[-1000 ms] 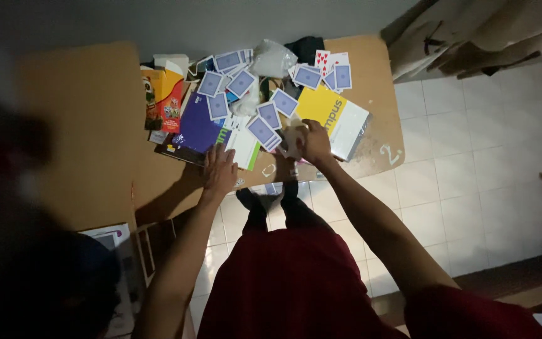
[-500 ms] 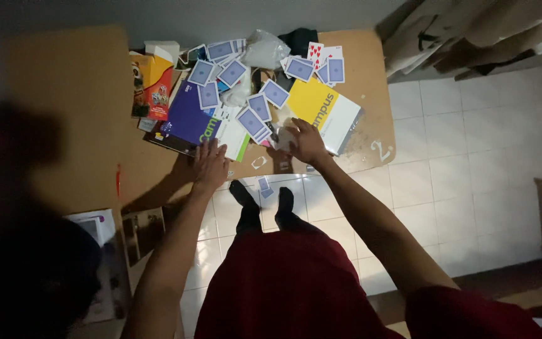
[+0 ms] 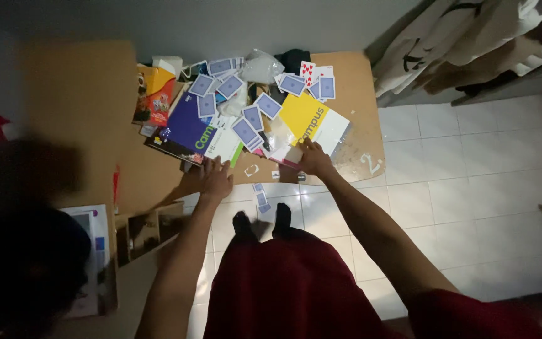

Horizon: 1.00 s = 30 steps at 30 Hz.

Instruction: Organize various desk items including books, sunglasses, and playing cards.

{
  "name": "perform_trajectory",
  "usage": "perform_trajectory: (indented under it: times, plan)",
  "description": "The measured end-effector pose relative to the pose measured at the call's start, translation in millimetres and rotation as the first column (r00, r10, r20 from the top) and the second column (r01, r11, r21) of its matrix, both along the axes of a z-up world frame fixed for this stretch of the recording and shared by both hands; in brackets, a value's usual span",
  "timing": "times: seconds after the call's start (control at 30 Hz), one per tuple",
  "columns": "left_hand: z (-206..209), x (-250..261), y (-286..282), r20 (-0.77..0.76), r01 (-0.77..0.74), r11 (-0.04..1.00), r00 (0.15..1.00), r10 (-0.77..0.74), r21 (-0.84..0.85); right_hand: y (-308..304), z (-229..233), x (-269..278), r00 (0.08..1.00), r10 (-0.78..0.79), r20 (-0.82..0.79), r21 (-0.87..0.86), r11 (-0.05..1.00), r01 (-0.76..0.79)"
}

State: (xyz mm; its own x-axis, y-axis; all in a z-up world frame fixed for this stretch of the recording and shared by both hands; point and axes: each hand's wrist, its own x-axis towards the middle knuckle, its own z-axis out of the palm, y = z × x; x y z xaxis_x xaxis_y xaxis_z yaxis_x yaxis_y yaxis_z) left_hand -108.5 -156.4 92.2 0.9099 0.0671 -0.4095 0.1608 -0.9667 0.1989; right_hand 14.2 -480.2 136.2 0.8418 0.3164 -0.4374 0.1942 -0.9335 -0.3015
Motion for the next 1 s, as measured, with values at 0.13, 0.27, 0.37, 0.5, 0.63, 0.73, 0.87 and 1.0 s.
perform_trajectory:
  times: [0.13,0.27,0.37,0.5,0.63,0.73,0.87,1.0]
  plan:
    - [14,2,5,-0.134,-0.034,0.999,0.99,0.033,-0.001,-20,-70,8,0.986,0.062,0.153,0.042,0.997,-0.069]
    - [6,-15,11,0.093,0.005,0.999,0.996,0.0,-0.052,7,1,-18,0.993,-0.065,0.1,0.099,0.994,0.055]
    - [-22,-37,15,0.338,0.057,0.979,0.941,0.013,-0.196,15,17,-51,0.963,-0.209,0.17,0.269,0.95,0.158]
    - [-64,-87,6,0.519,0.251,0.854,0.855,0.026,-0.456,11,-16,-117,0.835,-0.191,0.516,0.35,0.937,-0.002]
    - [-37,-144,-3,0.351,0.213,0.819,0.936,-0.014,-0.533,-1,-95,-197,0.921,-0.267,0.285,0.415,0.9,0.132]
    - [-59,-172,-3,0.307,0.169,0.825,0.952,0.005,-0.539,-14,-156,-242,0.959,-0.279,-0.051,0.381,0.882,0.277]
    - [-116,-192,-3,0.289,0.016,0.859,0.945,0.155,-0.513,-31,-274,-283,0.966,-0.177,-0.188,0.248,0.943,0.221]
    - [-181,-179,-1,0.334,-0.143,0.804,0.857,0.392,-0.577,-26,-364,-291,0.928,-0.261,-0.266,0.288,0.897,0.335]
